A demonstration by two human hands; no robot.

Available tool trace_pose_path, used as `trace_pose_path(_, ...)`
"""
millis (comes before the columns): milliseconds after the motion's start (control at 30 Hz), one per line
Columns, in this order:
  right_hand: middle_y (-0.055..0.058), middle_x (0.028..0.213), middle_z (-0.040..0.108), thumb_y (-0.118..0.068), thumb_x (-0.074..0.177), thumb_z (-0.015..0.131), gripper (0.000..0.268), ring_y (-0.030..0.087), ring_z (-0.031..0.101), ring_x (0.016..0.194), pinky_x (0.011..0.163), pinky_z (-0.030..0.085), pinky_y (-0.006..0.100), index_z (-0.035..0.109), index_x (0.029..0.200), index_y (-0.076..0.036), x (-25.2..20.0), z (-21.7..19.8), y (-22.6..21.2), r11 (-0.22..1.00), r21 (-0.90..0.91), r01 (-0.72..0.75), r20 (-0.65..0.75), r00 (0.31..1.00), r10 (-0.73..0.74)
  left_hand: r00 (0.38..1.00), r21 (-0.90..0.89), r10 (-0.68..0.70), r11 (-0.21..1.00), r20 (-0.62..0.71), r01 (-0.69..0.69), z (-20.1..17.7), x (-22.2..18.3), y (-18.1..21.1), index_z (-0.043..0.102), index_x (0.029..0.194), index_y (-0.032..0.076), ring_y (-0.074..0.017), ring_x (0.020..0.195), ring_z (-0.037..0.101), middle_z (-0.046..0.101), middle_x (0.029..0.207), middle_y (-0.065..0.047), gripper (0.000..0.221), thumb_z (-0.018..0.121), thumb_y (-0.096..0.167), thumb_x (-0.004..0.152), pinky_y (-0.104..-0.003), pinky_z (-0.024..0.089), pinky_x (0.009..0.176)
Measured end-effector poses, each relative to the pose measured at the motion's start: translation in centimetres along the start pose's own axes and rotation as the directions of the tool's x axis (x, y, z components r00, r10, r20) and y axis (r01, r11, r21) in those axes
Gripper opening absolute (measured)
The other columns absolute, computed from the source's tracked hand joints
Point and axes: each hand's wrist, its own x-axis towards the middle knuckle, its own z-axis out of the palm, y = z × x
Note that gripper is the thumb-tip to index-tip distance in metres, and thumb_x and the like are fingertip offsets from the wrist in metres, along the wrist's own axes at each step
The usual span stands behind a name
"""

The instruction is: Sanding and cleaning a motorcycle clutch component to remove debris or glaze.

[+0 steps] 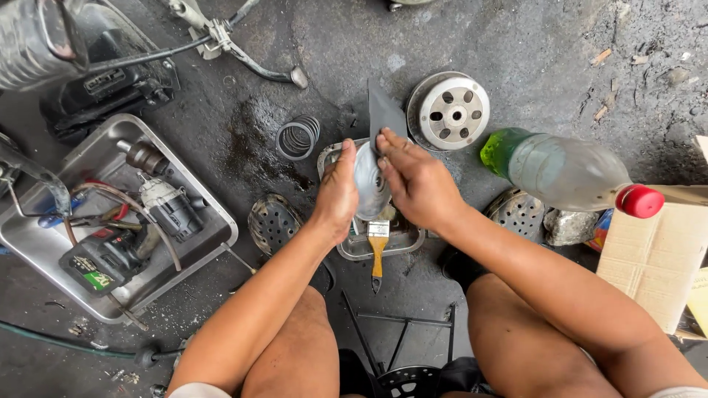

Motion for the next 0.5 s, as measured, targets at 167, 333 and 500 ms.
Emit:
trace_pose_path(167, 0.028, 0.151, 0.067, -0.009, 0.108, 0.064, 0.036, 0.04, 0.064, 0.142, 0.122, 0.05, 0.048, 0.073, 0.142, 0.001, -0.1, 0.0, -2.9, 1.0, -0.022, 0.007, 0.049, 0.999, -0.006, 0.999, 0.054, -0.03, 0.998, -0.043, 0.032, -0.4, -0.2, 1.1, 0.074, 0.118, 0.001, -0.0257, 0.106, 0.076, 0.08, 0.116, -0.016, 0.071, 0.036, 0.06, 0.117, -0.046, 0.064, 0.099)
trace_pose_path(333, 0.034, 0.147, 0.068, -0.004, 0.108, 0.064, 0.037, 0.046, 0.066, 0.137, 0.115, 0.055, 0.05, 0.072, 0.142, 0.007, 0.3, -0.2, -3.3, 0.994, -0.069, 0.087, -0.023, 0.996, -0.089, 0.999, 0.331, -0.032, 0.944, 0.037, 0.018, 1.9, -2.4, 5.3, 0.024, 0.171, -0.011, -0.0519, 0.166, 0.017, 0.019, 0.177, -0.039, 0.103, 0.009, 0.072, 0.112, -0.065, 0.01, 0.135)
trace_pose_path(500, 0.026, 0.149, 0.07, -0.01, 0.106, 0.068, 0.039, 0.041, 0.068, 0.137, 0.116, 0.055, 0.046, 0.073, 0.144, 0.001, 0.2, 1.5, -1.1, 0.982, -0.139, 0.131, -0.029, 0.99, -0.136, 0.999, 0.361, 0.041, 0.931, 0.034, -0.051, 0.9, -1.7, 5.5, 0.035, 0.165, -0.015, -0.0495, 0.161, 0.031, 0.039, 0.168, -0.039, 0.1, 0.013, 0.067, 0.113, -0.061, 0.024, 0.133)
